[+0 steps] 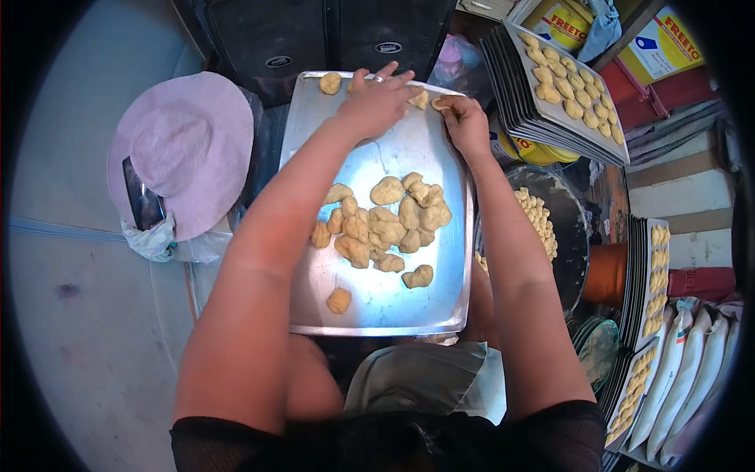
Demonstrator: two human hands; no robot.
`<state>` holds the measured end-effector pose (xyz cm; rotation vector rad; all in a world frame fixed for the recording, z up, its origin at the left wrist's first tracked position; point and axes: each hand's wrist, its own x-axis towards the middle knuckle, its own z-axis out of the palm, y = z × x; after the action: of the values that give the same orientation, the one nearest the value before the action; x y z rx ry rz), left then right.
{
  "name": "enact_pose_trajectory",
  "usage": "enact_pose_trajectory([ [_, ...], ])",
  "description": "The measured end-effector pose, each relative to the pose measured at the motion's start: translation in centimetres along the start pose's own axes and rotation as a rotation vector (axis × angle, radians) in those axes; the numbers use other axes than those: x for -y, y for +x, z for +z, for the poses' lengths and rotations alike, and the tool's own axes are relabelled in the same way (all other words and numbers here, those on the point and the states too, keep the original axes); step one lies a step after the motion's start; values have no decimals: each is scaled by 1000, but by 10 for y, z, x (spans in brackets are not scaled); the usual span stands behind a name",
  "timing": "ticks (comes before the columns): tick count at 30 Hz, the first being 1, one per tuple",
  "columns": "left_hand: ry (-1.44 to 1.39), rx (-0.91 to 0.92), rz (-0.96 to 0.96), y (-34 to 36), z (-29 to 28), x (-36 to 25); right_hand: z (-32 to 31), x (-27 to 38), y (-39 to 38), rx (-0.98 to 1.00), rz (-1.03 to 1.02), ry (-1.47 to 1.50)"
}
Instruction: The person grabs dough pieces from a bowl, shapes them by hand, and arranges them in rows on a metal tray. They then set the filled tray aside, place an empty tray in front of them, and shape and arrange more dough pieces onto it.
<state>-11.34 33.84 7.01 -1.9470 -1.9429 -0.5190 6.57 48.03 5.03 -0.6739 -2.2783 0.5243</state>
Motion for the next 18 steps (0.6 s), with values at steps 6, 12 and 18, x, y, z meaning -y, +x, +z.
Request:
enact_pose_trajectory([
  [6, -399, 828, 44, -41, -87, 5, -14, 28, -4, -19, 158, 39],
  [12, -775, 979, -143, -83, -108, 16, -35, 112, -60, 730, -126, 132],
  [18, -850, 293, -670, -73, -74, 63, 18, 128, -24, 581, 55, 215],
])
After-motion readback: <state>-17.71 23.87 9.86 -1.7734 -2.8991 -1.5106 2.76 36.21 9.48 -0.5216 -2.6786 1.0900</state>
